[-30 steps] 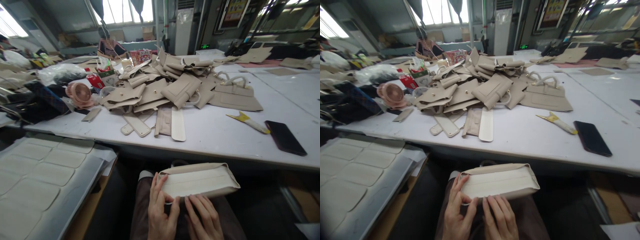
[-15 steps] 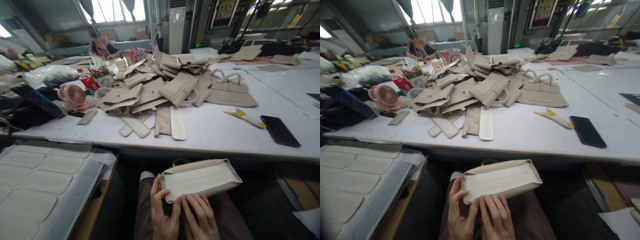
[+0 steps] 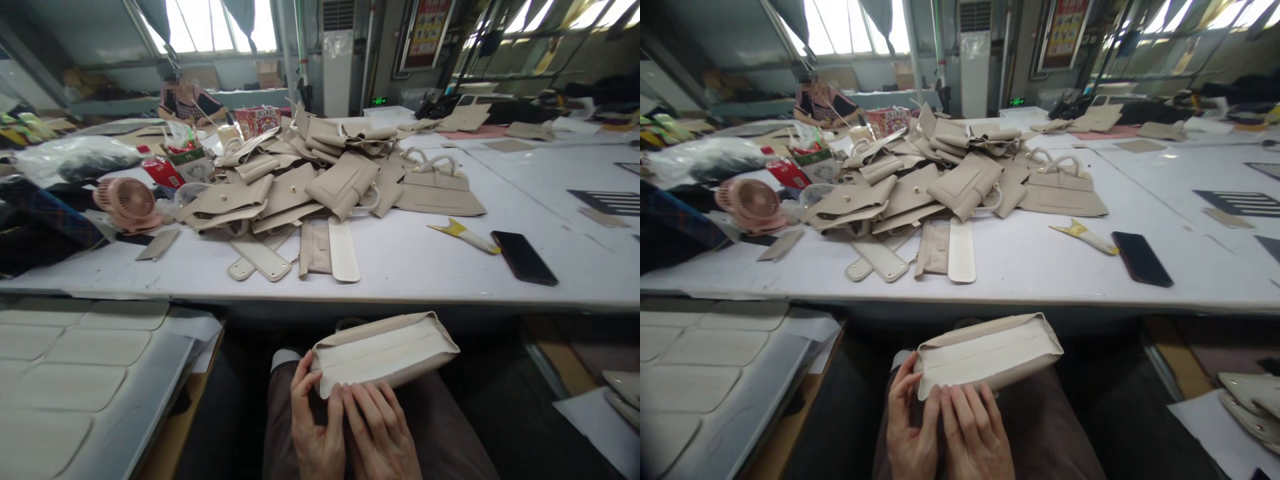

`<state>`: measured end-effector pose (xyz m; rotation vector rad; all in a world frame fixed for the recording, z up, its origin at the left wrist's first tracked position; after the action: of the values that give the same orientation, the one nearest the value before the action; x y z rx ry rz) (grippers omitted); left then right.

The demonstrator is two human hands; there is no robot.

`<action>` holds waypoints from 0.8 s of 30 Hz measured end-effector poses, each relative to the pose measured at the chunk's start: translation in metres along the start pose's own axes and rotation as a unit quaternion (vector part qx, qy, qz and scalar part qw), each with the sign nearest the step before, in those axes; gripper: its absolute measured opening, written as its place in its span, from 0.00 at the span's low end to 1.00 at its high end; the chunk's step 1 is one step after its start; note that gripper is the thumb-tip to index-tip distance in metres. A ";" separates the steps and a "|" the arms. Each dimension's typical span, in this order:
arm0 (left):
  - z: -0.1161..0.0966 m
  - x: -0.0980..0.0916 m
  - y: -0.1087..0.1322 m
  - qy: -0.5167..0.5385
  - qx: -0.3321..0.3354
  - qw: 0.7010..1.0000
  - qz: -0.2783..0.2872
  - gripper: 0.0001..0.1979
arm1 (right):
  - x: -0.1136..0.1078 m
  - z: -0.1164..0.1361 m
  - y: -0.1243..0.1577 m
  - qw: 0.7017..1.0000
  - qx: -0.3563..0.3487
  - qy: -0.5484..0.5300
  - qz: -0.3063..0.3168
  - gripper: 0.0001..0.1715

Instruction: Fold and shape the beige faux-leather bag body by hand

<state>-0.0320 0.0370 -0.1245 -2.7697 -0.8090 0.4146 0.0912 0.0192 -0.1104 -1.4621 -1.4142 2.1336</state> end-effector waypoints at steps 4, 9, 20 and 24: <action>-0.008 -0.008 -0.010 -0.036 0.044 0.998 0.035 0.11 | -0.003 -0.001 -0.009 0.999 -0.002 0.026 -0.031 0.21; -0.032 -0.019 -0.056 -0.152 0.194 0.945 0.217 0.26 | -0.002 0.000 -0.012 0.996 0.013 0.035 -0.083 0.18; -0.079 0.053 -0.122 -0.240 0.277 0.719 0.591 0.55 | -0.035 -0.044 -0.008 0.982 0.099 -0.084 -0.136 0.17; -0.088 0.073 -0.123 -0.227 0.255 0.693 0.635 0.59 | -0.066 -0.103 0.030 0.949 0.282 -0.027 -0.141 0.14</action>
<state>-0.0044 0.1670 -0.0217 -2.1859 1.1927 1.2943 0.2164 0.0247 -0.0988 -0.9301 -0.8464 2.1503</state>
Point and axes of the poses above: each hand's wrist, its own y-axis away from the middle knuckle, its own x-axis out of the palm, z = x × y, the point moved 2 cm from there along -y, towards the middle knuckle, and after that the axes turned 9 degrees about -z, right-handed, at the moved point
